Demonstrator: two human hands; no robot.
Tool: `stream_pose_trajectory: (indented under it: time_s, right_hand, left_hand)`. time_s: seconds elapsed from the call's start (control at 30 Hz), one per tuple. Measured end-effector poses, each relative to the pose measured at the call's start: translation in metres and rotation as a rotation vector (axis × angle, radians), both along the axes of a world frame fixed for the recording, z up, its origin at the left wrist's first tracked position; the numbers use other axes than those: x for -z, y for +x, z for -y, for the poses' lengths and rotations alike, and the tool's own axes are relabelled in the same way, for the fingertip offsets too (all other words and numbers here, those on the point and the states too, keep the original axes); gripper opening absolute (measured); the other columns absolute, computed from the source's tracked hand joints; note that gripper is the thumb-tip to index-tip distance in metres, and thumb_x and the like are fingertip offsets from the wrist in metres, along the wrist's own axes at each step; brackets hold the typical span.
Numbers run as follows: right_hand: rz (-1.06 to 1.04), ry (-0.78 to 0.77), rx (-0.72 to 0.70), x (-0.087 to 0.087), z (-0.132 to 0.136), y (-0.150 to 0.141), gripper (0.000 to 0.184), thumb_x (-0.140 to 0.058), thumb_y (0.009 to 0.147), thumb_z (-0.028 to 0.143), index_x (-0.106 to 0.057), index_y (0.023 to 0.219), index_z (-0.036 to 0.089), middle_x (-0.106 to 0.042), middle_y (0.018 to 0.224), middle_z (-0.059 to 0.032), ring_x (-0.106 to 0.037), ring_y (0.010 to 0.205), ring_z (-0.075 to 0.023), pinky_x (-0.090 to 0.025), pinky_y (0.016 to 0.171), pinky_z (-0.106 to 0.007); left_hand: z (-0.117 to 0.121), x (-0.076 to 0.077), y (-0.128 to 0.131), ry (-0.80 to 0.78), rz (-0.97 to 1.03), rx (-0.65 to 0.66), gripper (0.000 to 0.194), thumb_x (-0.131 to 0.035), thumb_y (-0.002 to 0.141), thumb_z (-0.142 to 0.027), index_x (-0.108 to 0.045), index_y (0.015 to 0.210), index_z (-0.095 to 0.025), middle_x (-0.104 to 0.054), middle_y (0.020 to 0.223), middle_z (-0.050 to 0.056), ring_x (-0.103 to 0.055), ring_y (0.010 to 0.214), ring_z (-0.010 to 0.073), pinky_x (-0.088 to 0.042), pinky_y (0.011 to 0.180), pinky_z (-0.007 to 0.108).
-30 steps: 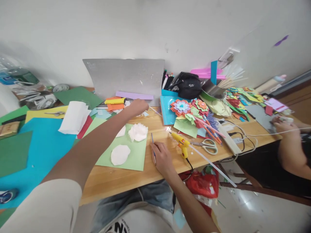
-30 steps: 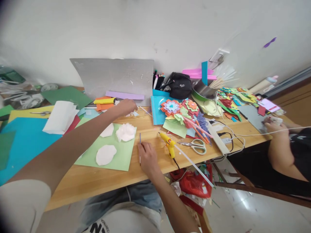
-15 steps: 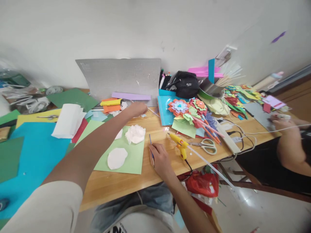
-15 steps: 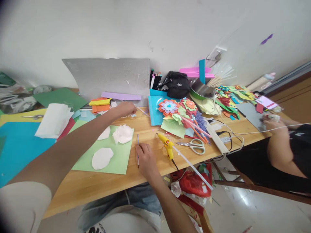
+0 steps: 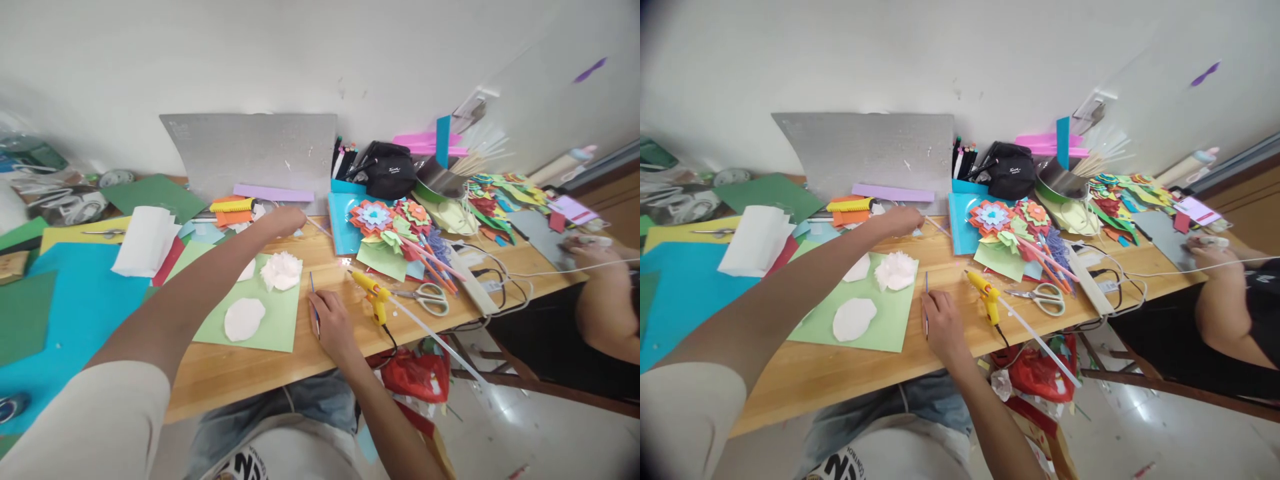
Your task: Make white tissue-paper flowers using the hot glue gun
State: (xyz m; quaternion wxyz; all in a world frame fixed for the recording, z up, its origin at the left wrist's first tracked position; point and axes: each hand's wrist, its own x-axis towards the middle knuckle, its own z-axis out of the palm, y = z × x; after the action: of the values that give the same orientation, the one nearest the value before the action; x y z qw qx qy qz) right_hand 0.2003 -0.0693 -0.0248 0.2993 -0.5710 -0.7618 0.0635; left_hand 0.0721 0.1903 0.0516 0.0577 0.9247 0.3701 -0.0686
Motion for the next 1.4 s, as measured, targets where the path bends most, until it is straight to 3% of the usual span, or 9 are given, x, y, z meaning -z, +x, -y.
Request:
stream_pose_trajectory:
  time_s: [0.2,0.33,0.5,0.67,0.83,1.0,1.2,1.4]
  right_hand:
    - [0.011,0.007,0.002,-0.002,0.0,0.0,0.032,-0.046,0.091,0.012,-0.06,0.12,0.015,-0.062,0.108,-0.0136,-0.054,0.101,-0.0253,-0.051,0.088,-0.041]
    - [0.006,0.025,0.006,-0.001,-0.001,-0.001,0.03,-0.046,0.092,0.014,-0.061,0.119,0.015,-0.062,0.107,-0.0138,-0.056,0.102,-0.0248,-0.051,0.089,-0.04]
    - [-0.034,0.039,0.008,0.0,-0.001,0.0,0.03,-0.046,0.092,0.014,-0.062,0.118,0.016,-0.063,0.106,-0.0137,-0.057,0.101,-0.0244,-0.052,0.089,-0.042]
    - [-0.198,0.117,0.045,-0.011,0.002,0.001,0.028,-0.049,0.091,0.014,-0.064,0.115,0.017,-0.065,0.107,-0.0129,-0.06,0.101,-0.0222,-0.052,0.089,-0.039]
    - [-0.479,0.2,0.157,-0.037,0.003,-0.007,0.019,-0.054,0.09,0.015,-0.068,0.101,0.021,-0.069,0.095,-0.0065,-0.064,0.091,-0.0188,-0.053,0.083,-0.035]
    - [-0.585,0.194,0.14,-0.052,-0.004,-0.019,0.015,-0.053,0.091,0.021,-0.068,0.09,0.021,-0.069,0.084,-0.0047,-0.065,0.08,-0.018,-0.053,0.074,-0.033]
    - [-0.5,0.178,0.142,-0.048,-0.014,-0.027,0.014,-0.051,0.091,0.023,-0.064,0.087,0.019,-0.067,0.079,-0.0034,-0.063,0.075,-0.0157,-0.051,0.07,-0.029]
    - [-0.463,0.175,0.118,-0.038,-0.019,-0.03,0.015,-0.05,0.092,0.022,-0.063,0.086,0.019,-0.067,0.081,-0.0051,-0.063,0.077,-0.0164,-0.051,0.071,-0.03]
  left_hand:
    - [0.0,-0.015,-0.012,0.149,0.203,0.075,0.032,-0.041,0.088,-0.014,-0.071,0.1,-0.014,-0.065,0.097,0.014,-0.058,0.098,0.0228,-0.043,0.083,0.031]
    - [0.028,-0.034,-0.043,0.189,0.471,0.063,0.035,-0.039,0.092,-0.021,-0.071,0.104,-0.015,-0.064,0.094,0.012,-0.058,0.094,0.023,-0.044,0.084,0.035]
    - [0.085,-0.037,-0.083,-0.003,0.815,-0.22,0.023,-0.051,0.086,-0.026,-0.072,0.092,-0.017,-0.07,0.089,0.006,-0.062,0.082,0.0178,-0.048,0.078,0.03]
    - [0.131,-0.008,-0.093,-0.261,1.01,-0.533,0.023,-0.063,0.08,-0.038,-0.073,0.086,-0.018,-0.074,0.089,0.005,-0.065,0.08,0.0177,-0.05,0.072,0.028]
    - [0.152,0.014,-0.084,-0.353,1.011,-0.648,0.029,-0.064,0.079,-0.046,-0.075,0.083,-0.02,-0.074,0.092,0.005,-0.065,0.086,0.0209,-0.049,0.073,0.03]
    - [0.153,0.011,-0.075,-0.417,0.966,-0.661,0.02,-0.064,0.077,-0.036,-0.073,0.085,-0.02,-0.074,0.085,0.002,-0.066,0.078,0.0188,-0.049,0.072,0.03]
    - [0.141,0.01,-0.069,-0.339,0.819,-0.539,0.012,-0.06,0.078,-0.027,-0.07,0.076,-0.021,-0.073,0.08,0.001,-0.063,0.077,0.0183,-0.047,0.075,0.03]
    - [0.13,0.016,-0.066,-0.165,0.673,-0.463,0.013,-0.063,0.077,-0.028,-0.075,0.079,-0.022,-0.066,0.088,0.006,-0.055,0.096,0.0248,-0.042,0.092,0.04]
